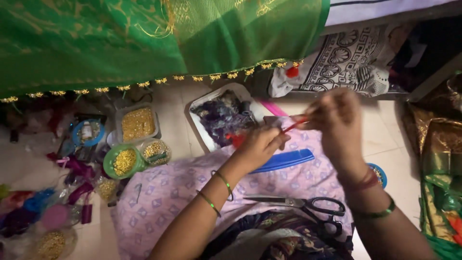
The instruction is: Applying decorative beads and tassels to the edge of a green saree using a needle and thread.
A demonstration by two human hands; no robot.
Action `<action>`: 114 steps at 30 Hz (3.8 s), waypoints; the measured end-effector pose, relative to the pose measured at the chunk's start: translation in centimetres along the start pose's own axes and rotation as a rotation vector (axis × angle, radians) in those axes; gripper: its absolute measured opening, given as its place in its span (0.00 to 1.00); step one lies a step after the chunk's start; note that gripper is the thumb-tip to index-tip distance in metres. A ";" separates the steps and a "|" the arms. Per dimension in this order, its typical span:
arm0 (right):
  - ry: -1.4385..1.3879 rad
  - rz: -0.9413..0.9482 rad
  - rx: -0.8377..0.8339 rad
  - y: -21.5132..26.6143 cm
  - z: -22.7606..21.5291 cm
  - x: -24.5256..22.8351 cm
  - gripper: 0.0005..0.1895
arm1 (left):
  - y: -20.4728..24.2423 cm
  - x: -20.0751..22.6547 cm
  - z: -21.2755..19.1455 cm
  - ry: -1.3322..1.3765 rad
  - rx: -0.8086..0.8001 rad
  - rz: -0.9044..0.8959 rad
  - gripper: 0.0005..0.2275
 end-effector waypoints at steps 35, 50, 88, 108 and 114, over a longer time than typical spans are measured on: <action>0.654 -0.122 0.042 -0.8 2.2 -0.2 0.07 | -6.8 5.5 -5.0 1.075 0.372 -0.181 0.11; 0.701 -0.292 0.047 -0.7 3.7 -1.1 0.09 | -6.0 6.5 -5.3 1.072 0.404 -0.171 0.12; 0.821 -0.626 -0.038 -3.8 6.3 -9.8 0.06 | -5.3 7.7 -5.8 0.169 0.564 -0.365 0.18; 0.218 -0.463 -0.303 -9.2 3.1 -11.3 0.10 | -7.3 6.0 -2.1 1.152 0.367 -0.255 0.13; 0.155 -0.477 -0.247 -11.1 2.7 -16.7 0.09 | -7.3 6.3 -2.7 1.077 0.342 -0.225 0.14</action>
Point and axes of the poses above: each hand's wrist, its own y-axis away from the middle knuckle, its own z-axis out of the palm, x = y × z, the point moved 3 cm from there along -y, towards the middle knuckle, and after that the axes turned 8 degrees about -z, right-handed, at the moved point
